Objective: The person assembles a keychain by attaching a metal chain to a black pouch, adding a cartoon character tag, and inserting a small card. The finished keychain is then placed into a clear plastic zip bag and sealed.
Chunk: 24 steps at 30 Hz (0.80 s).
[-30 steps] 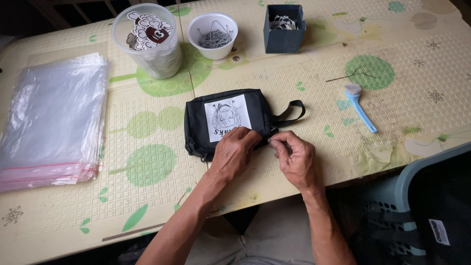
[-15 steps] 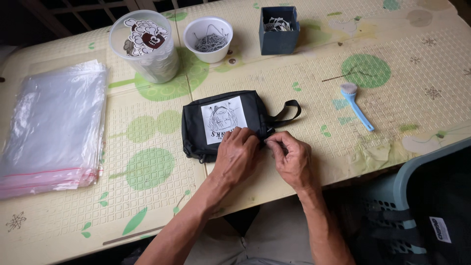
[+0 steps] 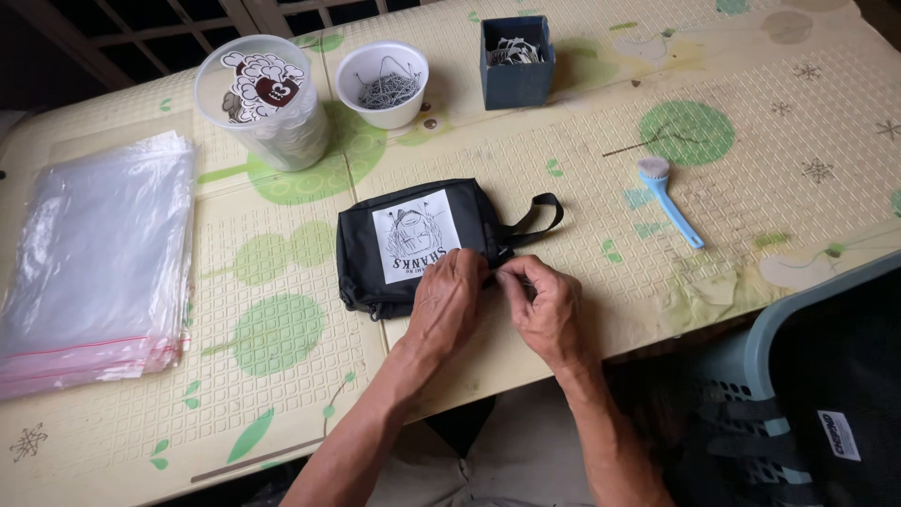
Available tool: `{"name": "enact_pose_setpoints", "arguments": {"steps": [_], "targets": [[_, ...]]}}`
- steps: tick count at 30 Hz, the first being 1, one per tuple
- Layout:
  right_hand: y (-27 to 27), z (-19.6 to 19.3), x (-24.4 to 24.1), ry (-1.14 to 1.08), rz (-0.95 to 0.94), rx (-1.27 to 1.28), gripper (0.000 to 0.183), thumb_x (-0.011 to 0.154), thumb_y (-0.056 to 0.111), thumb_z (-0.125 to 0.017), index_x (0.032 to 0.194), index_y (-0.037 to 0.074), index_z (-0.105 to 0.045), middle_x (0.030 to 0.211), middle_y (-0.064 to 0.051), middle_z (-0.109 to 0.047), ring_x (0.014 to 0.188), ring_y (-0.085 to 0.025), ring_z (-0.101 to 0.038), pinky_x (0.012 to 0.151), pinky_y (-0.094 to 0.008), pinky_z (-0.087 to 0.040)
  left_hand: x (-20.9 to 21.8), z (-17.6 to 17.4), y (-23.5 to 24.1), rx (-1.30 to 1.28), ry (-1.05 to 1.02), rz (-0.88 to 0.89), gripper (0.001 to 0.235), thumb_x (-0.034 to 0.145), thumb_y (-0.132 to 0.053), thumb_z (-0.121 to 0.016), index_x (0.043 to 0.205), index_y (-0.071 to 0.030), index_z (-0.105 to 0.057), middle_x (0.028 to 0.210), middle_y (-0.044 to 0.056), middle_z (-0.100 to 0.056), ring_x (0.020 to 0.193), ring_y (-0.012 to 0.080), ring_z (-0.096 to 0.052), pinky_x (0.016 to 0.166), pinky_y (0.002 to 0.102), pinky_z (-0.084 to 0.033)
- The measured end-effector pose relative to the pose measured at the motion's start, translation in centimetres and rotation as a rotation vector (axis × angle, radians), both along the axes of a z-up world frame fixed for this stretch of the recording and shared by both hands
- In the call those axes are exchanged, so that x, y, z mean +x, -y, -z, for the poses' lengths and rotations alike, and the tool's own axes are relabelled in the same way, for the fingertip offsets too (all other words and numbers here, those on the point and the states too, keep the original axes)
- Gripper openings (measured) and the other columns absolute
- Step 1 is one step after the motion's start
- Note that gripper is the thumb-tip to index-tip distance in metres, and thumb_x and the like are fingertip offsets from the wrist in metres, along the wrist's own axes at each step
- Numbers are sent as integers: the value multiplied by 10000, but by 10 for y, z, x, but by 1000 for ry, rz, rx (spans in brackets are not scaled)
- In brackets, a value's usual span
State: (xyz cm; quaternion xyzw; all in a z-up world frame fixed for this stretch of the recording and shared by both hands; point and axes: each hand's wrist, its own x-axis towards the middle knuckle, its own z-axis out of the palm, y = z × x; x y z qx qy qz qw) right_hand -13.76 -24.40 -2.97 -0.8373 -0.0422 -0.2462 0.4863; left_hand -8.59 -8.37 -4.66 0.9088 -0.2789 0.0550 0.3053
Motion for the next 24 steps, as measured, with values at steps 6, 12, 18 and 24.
{"name": "enact_pose_setpoints", "arguments": {"steps": [6,12,18,24], "targets": [[-3,-3,0,59,0,22,94,935,74,-718,858,122,-742,741,-95,-733,740,-243,-764,666,-337,-604,-7,-5,-1,-75,33,-39,69,1016,-209,-542,1046,-150,-558,840,84,-545,823,349,-629,761,439,-500],[-3,-5,0,57,0,59,84,933,76,-718,856,103,-740,728,-103,-725,720,-233,-758,657,-346,-606,-7,15,-5,-184,121,-50,126,1011,-198,-597,1134,-216,-613,898,51,-601,837,335,-671,735,432,-552],[-2,0,4,89,-15,-3,87,943,84,-707,860,107,-719,817,-100,-715,796,-269,-751,682,-350,-595,-8,6,-1,-307,25,-115,92,977,-183,-645,1064,-212,-647,855,77,-663,829,379,-713,725,454,-573],[-1,2,6,140,-40,-132,96,921,69,-714,838,69,-666,949,-111,-670,905,-333,-728,779,-408,-592,-1,11,-3,-413,-106,-161,137,939,-227,-723,1031,-178,-634,869,75,-741,833,359,-733,743,471,-575]]}}
